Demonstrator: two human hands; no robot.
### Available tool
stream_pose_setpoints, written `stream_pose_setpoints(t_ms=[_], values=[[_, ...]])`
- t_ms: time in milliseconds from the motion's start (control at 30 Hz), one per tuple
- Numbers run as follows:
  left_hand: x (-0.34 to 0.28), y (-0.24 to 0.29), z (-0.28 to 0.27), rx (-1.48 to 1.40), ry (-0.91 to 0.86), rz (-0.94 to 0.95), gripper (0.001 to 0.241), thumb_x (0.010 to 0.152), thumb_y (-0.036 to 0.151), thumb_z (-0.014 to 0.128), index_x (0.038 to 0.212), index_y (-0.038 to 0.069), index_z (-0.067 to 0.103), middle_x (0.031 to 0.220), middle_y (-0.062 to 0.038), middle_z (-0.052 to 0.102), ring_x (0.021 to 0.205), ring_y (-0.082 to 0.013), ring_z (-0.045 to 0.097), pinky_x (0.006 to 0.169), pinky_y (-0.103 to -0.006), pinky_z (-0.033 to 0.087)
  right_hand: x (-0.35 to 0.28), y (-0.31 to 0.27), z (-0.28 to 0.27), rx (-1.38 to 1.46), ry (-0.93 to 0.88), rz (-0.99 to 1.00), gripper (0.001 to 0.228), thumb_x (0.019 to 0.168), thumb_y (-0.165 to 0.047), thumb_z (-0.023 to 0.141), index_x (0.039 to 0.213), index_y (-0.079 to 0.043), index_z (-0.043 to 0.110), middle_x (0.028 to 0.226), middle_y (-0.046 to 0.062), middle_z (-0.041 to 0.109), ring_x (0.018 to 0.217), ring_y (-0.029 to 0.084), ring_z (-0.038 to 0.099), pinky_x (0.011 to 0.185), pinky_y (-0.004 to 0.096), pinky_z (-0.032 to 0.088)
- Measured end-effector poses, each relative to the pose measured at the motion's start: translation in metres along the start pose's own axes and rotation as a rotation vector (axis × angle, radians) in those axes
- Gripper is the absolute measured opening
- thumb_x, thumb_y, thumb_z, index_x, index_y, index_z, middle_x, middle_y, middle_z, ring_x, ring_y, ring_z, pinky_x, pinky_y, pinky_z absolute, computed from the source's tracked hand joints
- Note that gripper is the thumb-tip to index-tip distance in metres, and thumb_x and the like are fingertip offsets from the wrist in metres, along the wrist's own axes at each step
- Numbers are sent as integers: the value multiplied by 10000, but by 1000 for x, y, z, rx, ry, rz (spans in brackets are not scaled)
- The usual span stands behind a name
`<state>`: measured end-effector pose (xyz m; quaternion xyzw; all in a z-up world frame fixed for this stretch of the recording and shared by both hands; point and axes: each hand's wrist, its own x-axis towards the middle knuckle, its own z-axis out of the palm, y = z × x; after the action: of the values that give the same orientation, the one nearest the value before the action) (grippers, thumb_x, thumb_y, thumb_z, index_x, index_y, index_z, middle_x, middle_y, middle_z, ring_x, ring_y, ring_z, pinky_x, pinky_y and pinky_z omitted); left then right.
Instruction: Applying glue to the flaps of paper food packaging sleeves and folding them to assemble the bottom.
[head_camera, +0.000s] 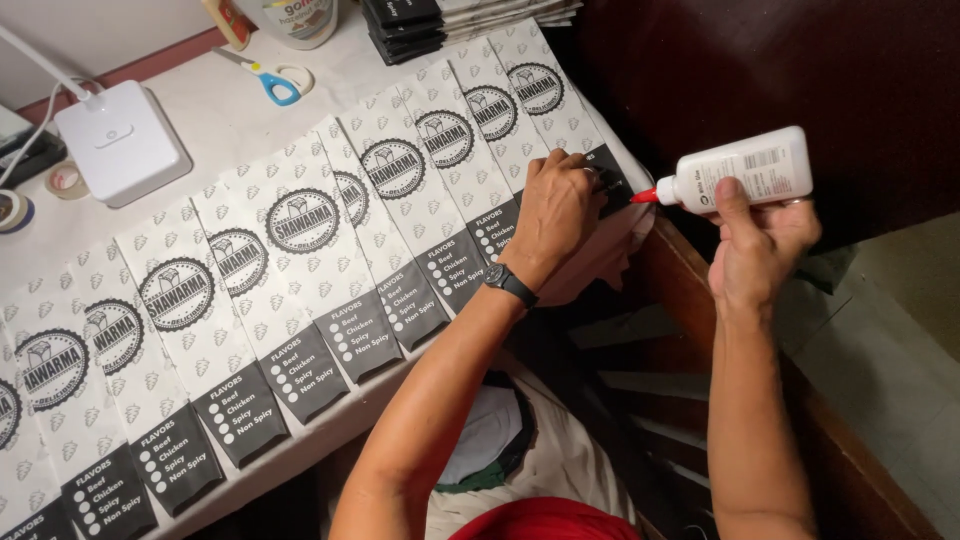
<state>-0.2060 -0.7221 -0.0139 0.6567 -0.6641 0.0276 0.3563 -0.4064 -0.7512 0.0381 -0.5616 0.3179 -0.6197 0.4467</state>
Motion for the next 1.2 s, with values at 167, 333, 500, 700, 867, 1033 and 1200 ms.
stream_pose_setpoints(t_ms=[167, 333, 500, 700, 867, 1033, 1200], values=[[-2, -6, 4, 8, -20, 25, 521, 801, 580, 740, 588, 142, 555, 738, -62, 619, 803, -296, 568, 733, -413, 403, -1, 12, -4, -59, -24, -45, 347, 946, -103, 819, 1202, 23, 621, 1175, 204, 709, 1072, 315, 729, 779, 433, 685], [0, 8, -10, 90, -66, -10, 580, 685, 690, 735, 653, 118, 640, 834, -51, 673, 879, -286, 605, 798, -427, 426, -5, 15, 3, -83, -50, -81, 324, 935, -72, 828, 1166, 40, 631, 1173, 205, 702, 1107, 307, 712, 920, 449, 679], [1, 6, -7, 93, -131, -31, 345, 655, 434, 825, 730, 130, 681, 861, -42, 677, 894, -282, 608, 820, -409, 417, -7, 21, -1, -130, -72, -58, 285, 913, -23, 836, 1108, 50, 641, 1148, 220, 711, 1089, 318, 729, 945, 406, 678], [1, 22, -19, 204, -138, -34, 391, 835, 508, 684, 738, 133, 731, 1079, -110, 737, 998, -273, 657, 985, -420, 391, -1, 24, -6, -151, -41, -199, 306, 953, 67, 808, 1175, 106, 601, 1209, 325, 675, 1144, 411, 712, 981, 504, 670], [2, 16, -10, 157, -179, -29, 394, 593, 281, 842, 928, 86, 772, 960, -82, 714, 915, -285, 699, 1001, -484, 457, -18, 47, 2, -146, -54, -177, 414, 869, 104, 871, 1207, 50, 637, 1086, 145, 677, 1131, 188, 590, 944, 455, 574], [0, 24, -23, 125, -61, -25, 499, 734, 593, 656, 756, 98, 721, 946, -125, 737, 934, -307, 693, 952, -462, 427, -7, 33, -5, -150, -39, -238, 409, 897, 119, 849, 1217, 91, 595, 1142, 237, 663, 1119, 312, 652, 957, 486, 616], [0, 12, -5, 158, -15, 39, 503, 878, 553, 598, 579, 152, 541, 770, -80, 644, 743, -302, 589, 827, -427, 401, -3, 23, -10, -64, 18, -246, 321, 935, 84, 816, 1162, 98, 590, 1195, 326, 673, 1124, 413, 710, 960, 524, 678]])
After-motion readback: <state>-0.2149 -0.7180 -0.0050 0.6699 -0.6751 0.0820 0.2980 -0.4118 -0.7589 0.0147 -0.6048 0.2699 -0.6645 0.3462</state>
